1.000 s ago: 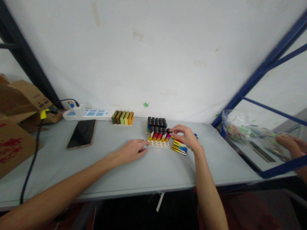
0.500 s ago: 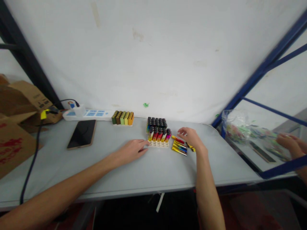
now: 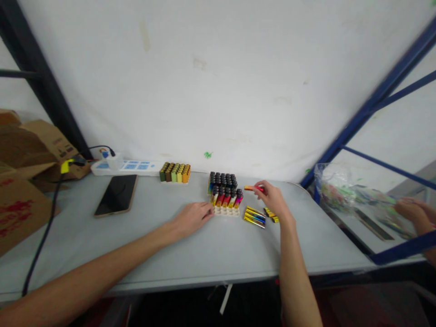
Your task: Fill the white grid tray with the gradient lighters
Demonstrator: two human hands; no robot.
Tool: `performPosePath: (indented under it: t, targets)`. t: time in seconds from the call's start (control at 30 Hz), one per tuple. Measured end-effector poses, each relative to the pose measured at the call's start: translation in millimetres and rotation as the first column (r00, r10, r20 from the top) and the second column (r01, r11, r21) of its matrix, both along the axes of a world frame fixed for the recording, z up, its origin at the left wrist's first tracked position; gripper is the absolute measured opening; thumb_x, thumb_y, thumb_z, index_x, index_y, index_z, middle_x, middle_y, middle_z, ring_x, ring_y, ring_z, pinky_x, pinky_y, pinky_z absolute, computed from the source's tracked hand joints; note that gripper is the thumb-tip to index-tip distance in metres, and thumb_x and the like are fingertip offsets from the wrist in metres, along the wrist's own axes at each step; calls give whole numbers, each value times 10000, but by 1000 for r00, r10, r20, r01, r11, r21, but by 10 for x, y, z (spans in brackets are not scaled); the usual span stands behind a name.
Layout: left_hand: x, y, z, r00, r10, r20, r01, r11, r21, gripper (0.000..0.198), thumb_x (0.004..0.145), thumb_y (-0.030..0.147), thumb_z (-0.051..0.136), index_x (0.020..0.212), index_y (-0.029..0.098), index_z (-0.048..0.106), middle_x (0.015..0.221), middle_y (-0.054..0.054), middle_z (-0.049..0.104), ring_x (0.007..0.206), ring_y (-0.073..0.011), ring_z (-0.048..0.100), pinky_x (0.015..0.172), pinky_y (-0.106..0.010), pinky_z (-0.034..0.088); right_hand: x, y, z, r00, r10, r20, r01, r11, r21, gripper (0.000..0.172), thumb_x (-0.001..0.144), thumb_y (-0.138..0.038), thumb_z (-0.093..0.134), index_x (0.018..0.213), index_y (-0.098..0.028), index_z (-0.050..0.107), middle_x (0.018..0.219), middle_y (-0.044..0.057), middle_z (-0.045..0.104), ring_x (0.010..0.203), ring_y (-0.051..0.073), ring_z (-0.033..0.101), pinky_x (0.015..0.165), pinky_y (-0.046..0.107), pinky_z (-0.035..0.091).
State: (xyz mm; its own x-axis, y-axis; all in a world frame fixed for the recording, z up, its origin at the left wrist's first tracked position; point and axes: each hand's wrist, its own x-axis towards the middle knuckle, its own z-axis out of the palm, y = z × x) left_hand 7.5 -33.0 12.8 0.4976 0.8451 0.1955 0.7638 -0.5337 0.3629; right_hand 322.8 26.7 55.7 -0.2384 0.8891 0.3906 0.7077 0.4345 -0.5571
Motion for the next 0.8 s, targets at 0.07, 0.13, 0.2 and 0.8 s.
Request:
performPosePath:
  t: [0.07, 0.13, 0.2, 0.8]
  targets:
    - [24, -2, 3, 1000, 12, 6, -12, 1000, 5, 114, 965, 251, 556, 923, 192, 644, 866, -22, 690, 768, -190, 640, 721, -265, 464, -100, -56, 78, 983, 90, -163, -81, 995, 64, 305, 950, -481, 590, 1063, -204, 650, 819, 38, 716, 694, 168, 653, 658, 284, 511]
    - [45, 0, -12, 1000, 27, 7, -27, 999, 19, 116, 968, 259, 564, 907, 192, 637, 848, -21, 686, 768, -193, 640, 721, -268, 464, -222, -114, 126, 939, 199, -280, -179, 979, 94, 313, 922, -494, 633, 1043, -206, 661, 922, 60, 720, 789, 181, 663, 681, 284, 524]
    - [65, 7, -41, 999, 51, -3, -51, 998, 40, 128, 974, 273, 570, 903, 186, 629, 831, -28, 682, 777, -207, 645, 726, -279, 467, -354, -161, 136, 900, 285, -331, -273, 958, 83, 302, 894, -475, 682, 1032, -207, 662, 963, 64, 716, 828, 186, 662, 693, 285, 527]
    - [-136, -118, -73, 998, -58, 6, 57, 990, 127, 256, 996, 215, 501, 1187, 205, 672, 953, -47, 694, 855, -198, 660, 863, -311, 477, -852, -298, 91, 926, 376, 43, -377, 907, 187, 207, 963, -361, 626, 1062, -203, 716, 958, 62, 690, 825, 170, 641, 776, 296, 520]
